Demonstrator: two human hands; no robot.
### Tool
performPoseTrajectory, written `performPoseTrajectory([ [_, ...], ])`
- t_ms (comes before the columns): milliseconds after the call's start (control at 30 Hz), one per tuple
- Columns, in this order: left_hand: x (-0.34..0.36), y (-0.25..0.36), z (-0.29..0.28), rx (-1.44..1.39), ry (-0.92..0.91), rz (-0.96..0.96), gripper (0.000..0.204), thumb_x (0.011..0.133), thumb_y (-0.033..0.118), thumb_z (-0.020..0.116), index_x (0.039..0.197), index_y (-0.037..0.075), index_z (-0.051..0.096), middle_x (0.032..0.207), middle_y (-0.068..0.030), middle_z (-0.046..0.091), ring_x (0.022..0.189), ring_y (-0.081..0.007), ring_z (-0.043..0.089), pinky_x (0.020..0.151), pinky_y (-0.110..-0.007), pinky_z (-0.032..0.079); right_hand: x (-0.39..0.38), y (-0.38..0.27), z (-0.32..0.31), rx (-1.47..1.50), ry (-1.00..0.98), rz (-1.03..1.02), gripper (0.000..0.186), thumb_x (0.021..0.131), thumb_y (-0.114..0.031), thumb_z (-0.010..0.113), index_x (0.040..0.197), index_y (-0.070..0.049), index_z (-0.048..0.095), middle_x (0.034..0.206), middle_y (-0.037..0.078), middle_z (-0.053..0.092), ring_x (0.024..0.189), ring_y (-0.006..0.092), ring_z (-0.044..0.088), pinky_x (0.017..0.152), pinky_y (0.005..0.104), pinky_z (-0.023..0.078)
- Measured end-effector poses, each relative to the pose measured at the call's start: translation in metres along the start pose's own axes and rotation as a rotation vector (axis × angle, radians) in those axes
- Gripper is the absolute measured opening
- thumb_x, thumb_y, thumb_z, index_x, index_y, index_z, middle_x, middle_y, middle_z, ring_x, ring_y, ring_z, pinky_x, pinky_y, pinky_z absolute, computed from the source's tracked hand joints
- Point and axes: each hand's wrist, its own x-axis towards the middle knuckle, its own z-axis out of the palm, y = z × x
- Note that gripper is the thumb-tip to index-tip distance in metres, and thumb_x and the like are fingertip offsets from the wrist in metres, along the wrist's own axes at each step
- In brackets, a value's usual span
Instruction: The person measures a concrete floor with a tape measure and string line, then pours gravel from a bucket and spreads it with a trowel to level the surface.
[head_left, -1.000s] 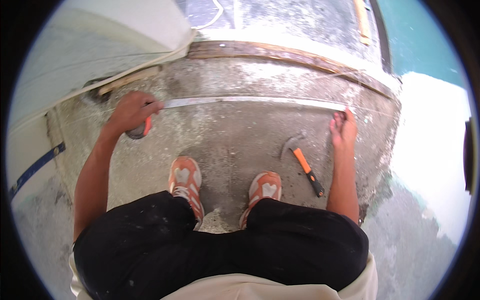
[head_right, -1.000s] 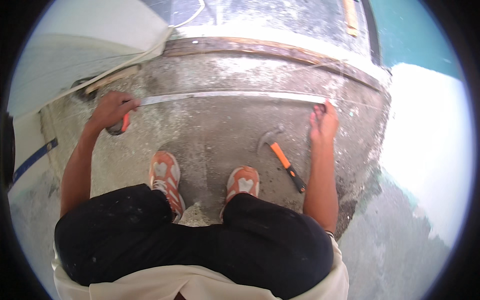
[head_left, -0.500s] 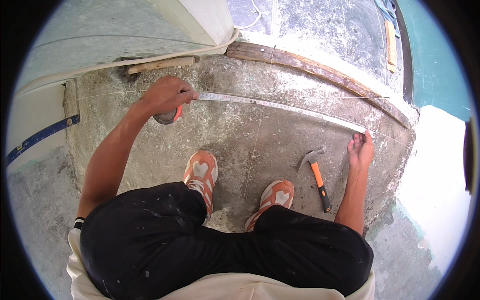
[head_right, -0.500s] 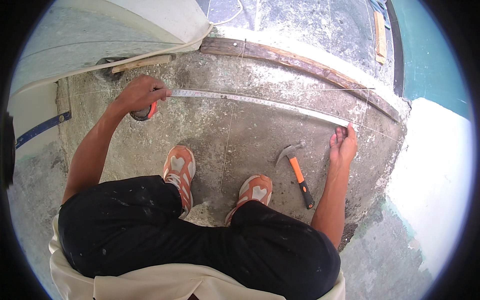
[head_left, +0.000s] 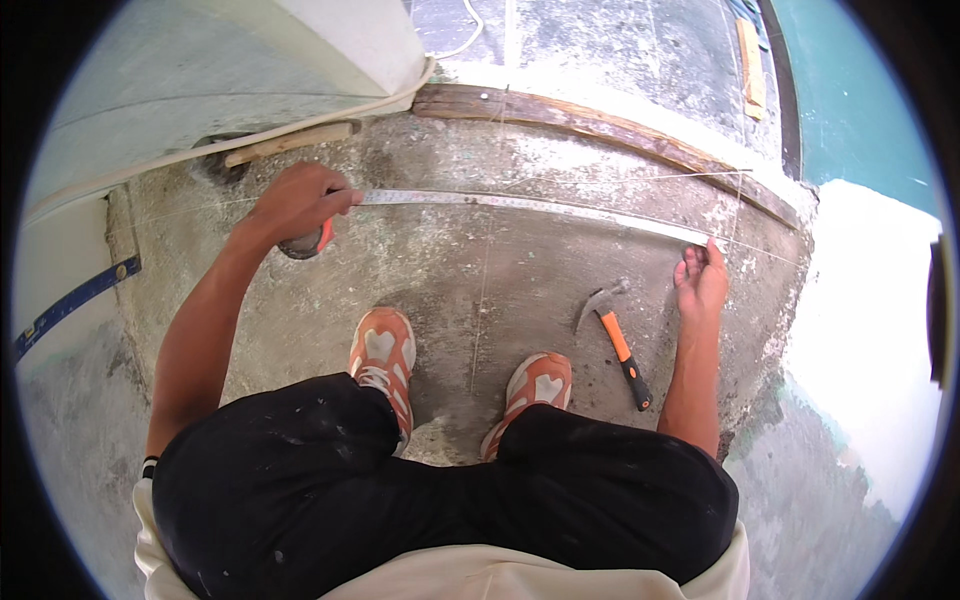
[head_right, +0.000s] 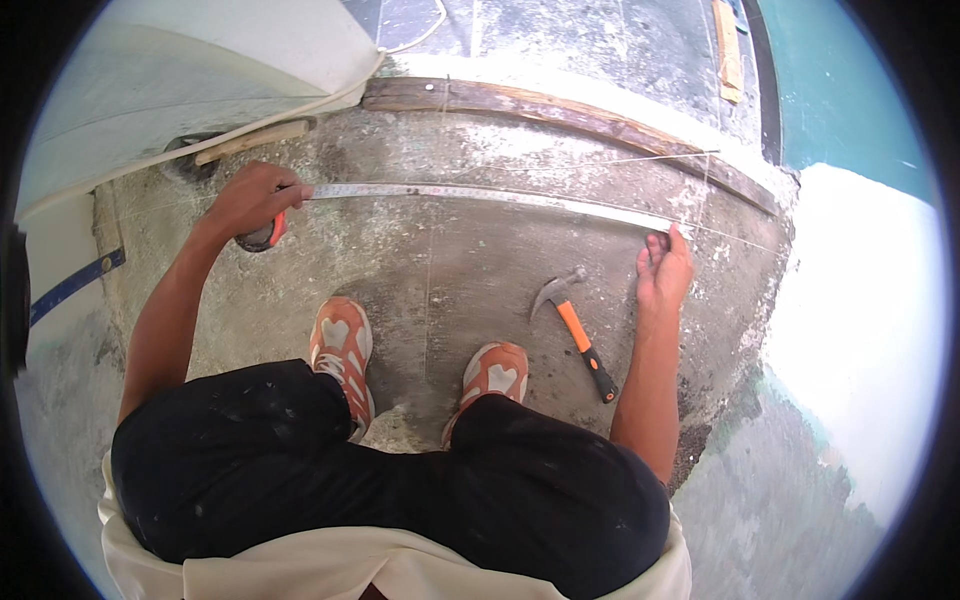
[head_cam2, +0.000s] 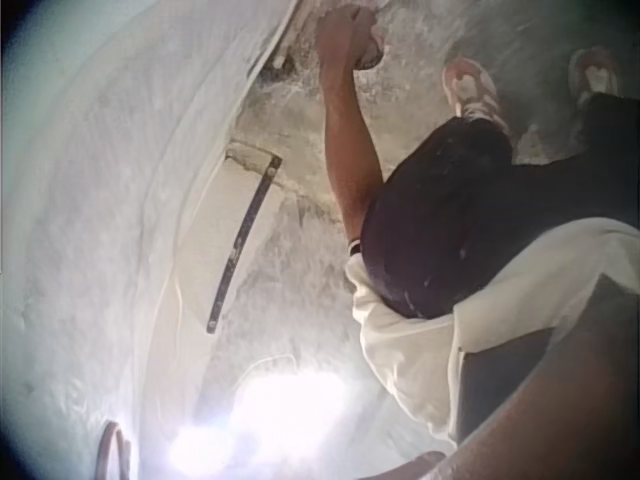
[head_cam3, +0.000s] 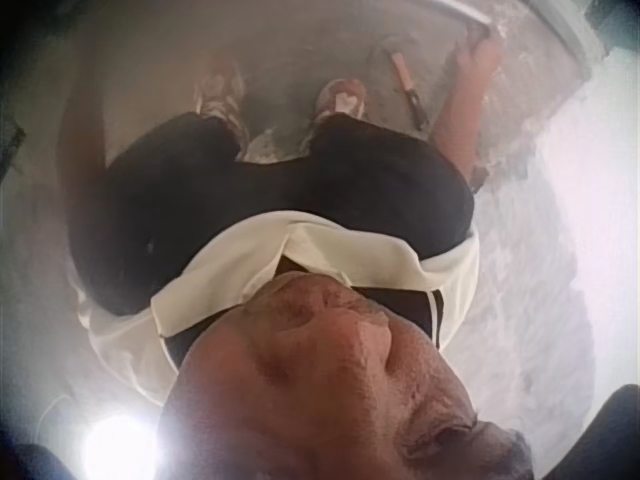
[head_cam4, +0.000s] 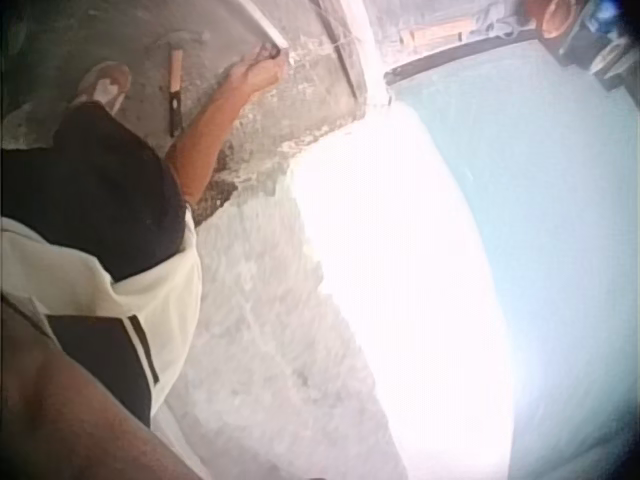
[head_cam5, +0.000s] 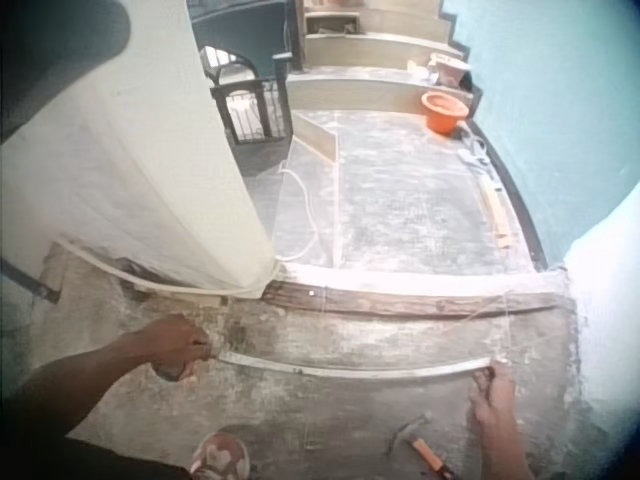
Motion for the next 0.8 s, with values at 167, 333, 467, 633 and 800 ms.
performPoseTrajectory([
  [167, 0.004, 0.000, 0.001, 0.049, -0.001, 0.033, 0.042, 0.094, 0.041, 0.065, 0.080, 0.003, 0.077, 0.076, -0.0157, 0.072, 0.073, -0.0330, 0.069, 0.074, -0.044, 0.051, 0.000, 0.000, 0.000, -0.003, 0.018, -0.007, 0.018, 0.098, -0.030, 0.073, 0.107, -0.017, 0.065, 0.096, -0.003, 0.063, 0.090, 0.0129, 0.060, 0.081, 0.0342, 0.044],
  [333, 0.002, 0.003, 0.002, 0.039, 0.005, 0.016, 0.042, 0.094, 0.041, 0.066, 0.079, 0.002, 0.075, 0.074, -0.0163, 0.070, 0.071, -0.0323, 0.067, 0.071, -0.043, 0.051, -0.002, 0.001, 0.002, 0.007, -0.004, -0.001, 0.019, 0.098, -0.032, 0.073, 0.107, -0.017, 0.065, 0.097, -0.003, 0.064, 0.094, 0.0139, 0.059, 0.084, 0.0348, 0.044],
  [467, 0.002, 0.001, 0.002, 0.023, 0.010, 0.020, 0.040, 0.095, 0.038, 0.067, 0.080, 0.002, 0.075, 0.070, -0.0144, 0.068, 0.065, -0.0284, 0.064, 0.067, -0.041, 0.049, -0.006, -0.002, 0.003, 0.002, 0.010, -0.020, 0.017, 0.099, -0.029, 0.071, 0.108, -0.016, 0.065, 0.097, -0.003, 0.062, 0.093, 0.0145, 0.060, 0.082, 0.0341, 0.045],
  [633, 0.003, -0.002, 0.003, 0.021, 0.011, 0.040, 0.039, 0.096, 0.037, 0.067, 0.081, 0.002, 0.076, 0.068, -0.0125, 0.068, 0.063, -0.0251, 0.064, 0.065, -0.039, 0.049, -0.011, -0.004, 0.007, -0.005, 0.014, -0.024, 0.016, 0.100, -0.028, 0.070, 0.110, -0.016, 0.065, 0.096, -0.003, 0.062, 0.091, 0.0133, 0.060, 0.080, 0.0332, 0.044],
  [800, 0.003, -0.005, 0.004, 0.030, 0.011, 0.037, 0.038, 0.097, 0.036, 0.067, 0.081, 0.002, 0.076, 0.068, -0.0120, 0.068, 0.061, -0.0241, 0.063, 0.064, -0.039, 0.049, -0.010, -0.003, 0.006, -0.006, 0.014, -0.029, 0.019, 0.099, -0.029, 0.071, 0.111, -0.016, 0.065, 0.098, -0.003, 0.062, 0.093, 0.0141, 0.060, 0.081, 0.0334, 0.045],
])
